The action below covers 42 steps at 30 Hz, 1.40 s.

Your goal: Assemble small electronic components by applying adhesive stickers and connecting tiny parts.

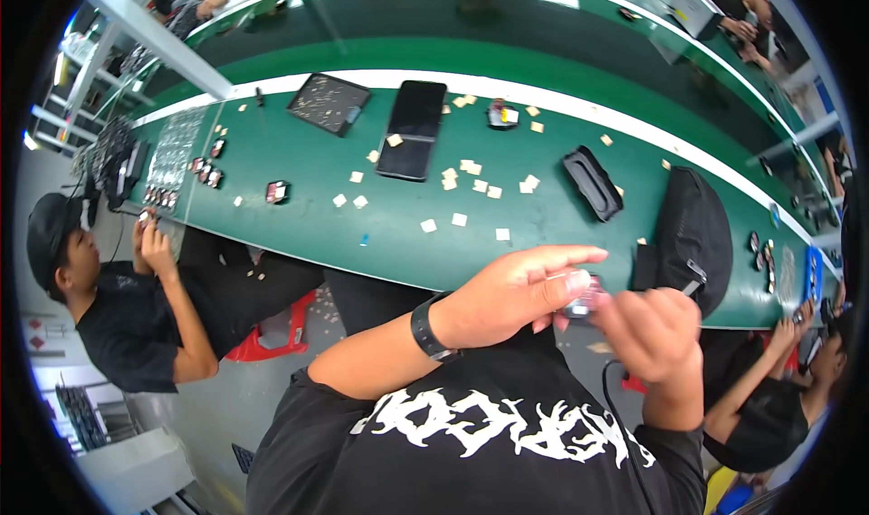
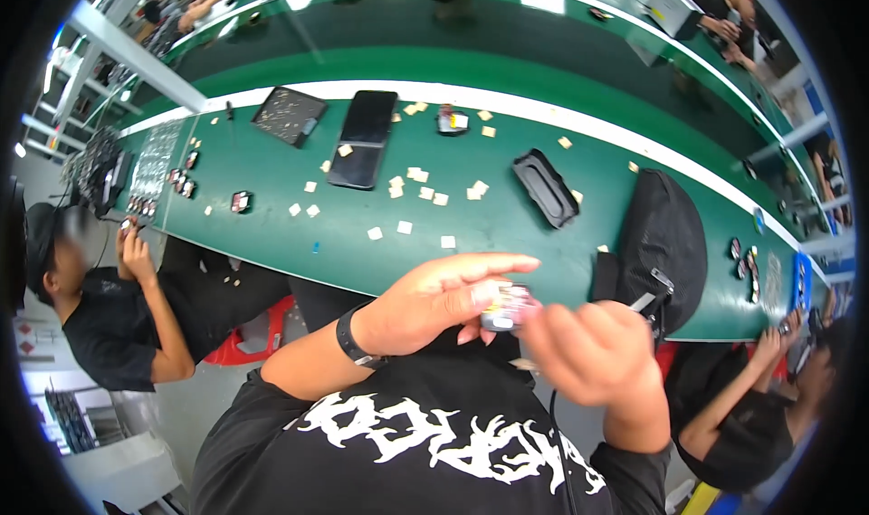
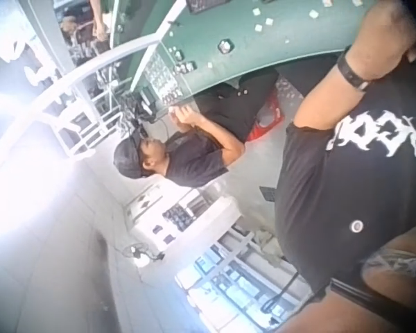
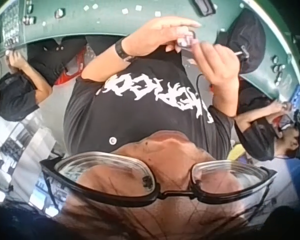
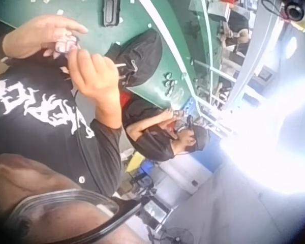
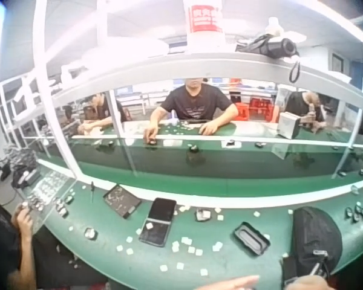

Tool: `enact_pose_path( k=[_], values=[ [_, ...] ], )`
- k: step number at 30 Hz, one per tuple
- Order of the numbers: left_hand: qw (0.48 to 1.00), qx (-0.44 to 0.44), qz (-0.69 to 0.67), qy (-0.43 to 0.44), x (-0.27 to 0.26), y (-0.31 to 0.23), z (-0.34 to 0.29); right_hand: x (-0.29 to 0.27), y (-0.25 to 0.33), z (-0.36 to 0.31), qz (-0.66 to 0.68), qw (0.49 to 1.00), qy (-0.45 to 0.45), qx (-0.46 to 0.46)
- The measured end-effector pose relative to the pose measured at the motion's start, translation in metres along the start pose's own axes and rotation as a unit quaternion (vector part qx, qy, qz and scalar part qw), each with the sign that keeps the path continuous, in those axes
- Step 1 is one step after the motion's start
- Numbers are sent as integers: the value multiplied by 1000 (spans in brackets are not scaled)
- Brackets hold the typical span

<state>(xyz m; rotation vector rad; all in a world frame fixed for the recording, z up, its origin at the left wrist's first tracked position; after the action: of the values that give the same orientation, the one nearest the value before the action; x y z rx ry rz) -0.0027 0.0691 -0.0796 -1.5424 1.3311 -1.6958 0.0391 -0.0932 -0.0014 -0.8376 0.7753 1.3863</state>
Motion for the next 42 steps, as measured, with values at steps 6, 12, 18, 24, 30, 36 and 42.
enact_pose_path(
  k=[6,12,18,24,30,36,42],
  values=[
    [995,14,15,-93,-7,1,-15,9,-8,11,239,935,-78,249],
    [904,194,326,-196,-19,-5,-22,44,-7,-33,581,603,-80,540],
    [826,193,472,-239,-19,-23,-23,65,-15,-53,646,501,-53,573],
    [852,172,470,-150,-35,-17,-15,74,-10,-49,608,520,-204,564],
    [895,114,405,-146,-36,-8,-14,72,-14,-60,610,542,-127,564],
    [833,175,511,-117,-31,-9,-14,75,-10,-53,600,556,-137,559],
    [881,128,435,-132,-28,-9,-15,61,3,-33,614,601,-82,505]
  ],
)
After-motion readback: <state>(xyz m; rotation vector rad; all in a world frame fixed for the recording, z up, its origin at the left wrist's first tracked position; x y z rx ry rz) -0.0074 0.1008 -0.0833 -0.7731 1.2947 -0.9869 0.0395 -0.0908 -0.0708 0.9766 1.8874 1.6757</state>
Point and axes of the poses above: each hand's wrist, its own z-axis towards the middle knuckle, its own x-axis out of the palm, y = z × x, the point moved 5 cm from there along z, towards the middle knuckle, and after that the axes turned 8 degrees about z, right-handed, at the moved point
